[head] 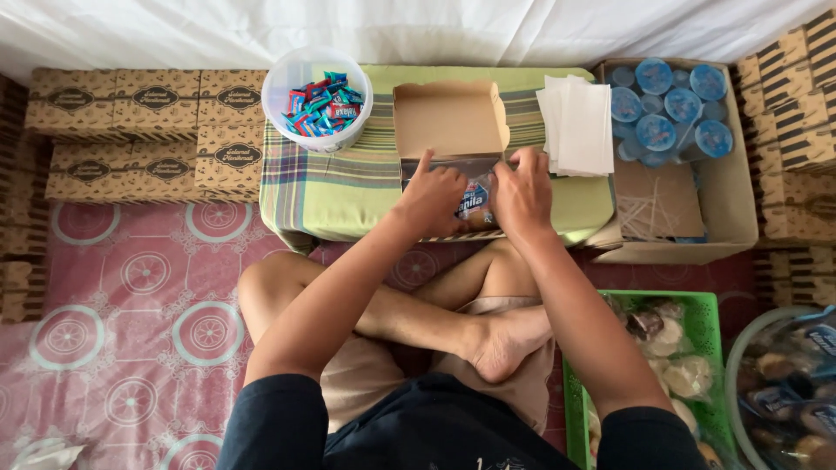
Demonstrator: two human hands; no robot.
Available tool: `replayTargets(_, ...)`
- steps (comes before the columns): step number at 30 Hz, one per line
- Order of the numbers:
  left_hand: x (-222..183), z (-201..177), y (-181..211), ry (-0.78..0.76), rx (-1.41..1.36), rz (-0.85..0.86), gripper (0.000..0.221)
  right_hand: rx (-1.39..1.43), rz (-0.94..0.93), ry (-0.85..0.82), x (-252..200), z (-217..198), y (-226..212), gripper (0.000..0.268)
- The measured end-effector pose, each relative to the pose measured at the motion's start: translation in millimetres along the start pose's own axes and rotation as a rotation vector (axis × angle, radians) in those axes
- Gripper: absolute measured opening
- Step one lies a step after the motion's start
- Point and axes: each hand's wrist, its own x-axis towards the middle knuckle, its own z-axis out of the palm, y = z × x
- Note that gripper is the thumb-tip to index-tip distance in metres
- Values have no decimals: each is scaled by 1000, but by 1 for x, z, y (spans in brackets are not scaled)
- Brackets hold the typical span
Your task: The person places small round pastries into clear plastic bags and then puts the bags into a cardboard box. The person also takes small blue packets and place them into the box.
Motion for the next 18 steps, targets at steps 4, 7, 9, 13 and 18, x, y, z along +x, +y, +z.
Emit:
replayTargets(4,2,-25,8,-125,1,-24,84,-8,52,-61,-1,8,4,14)
replayTargets(7,4,-27,8,-96,-5,-12,87,6,56,-97,-2,12,6,17)
replayTargets(9,1,-36,9,-103,26,1,78,1,69,-128,-3,14,8,20)
replayTargets(13,4,-25,7,-128,91,-15,78,16,61,-179,-4,15,8,19)
replayTargets(18,8,-8,5,-32,81,-11,88,185,-45,-202,8,-30,-2,43)
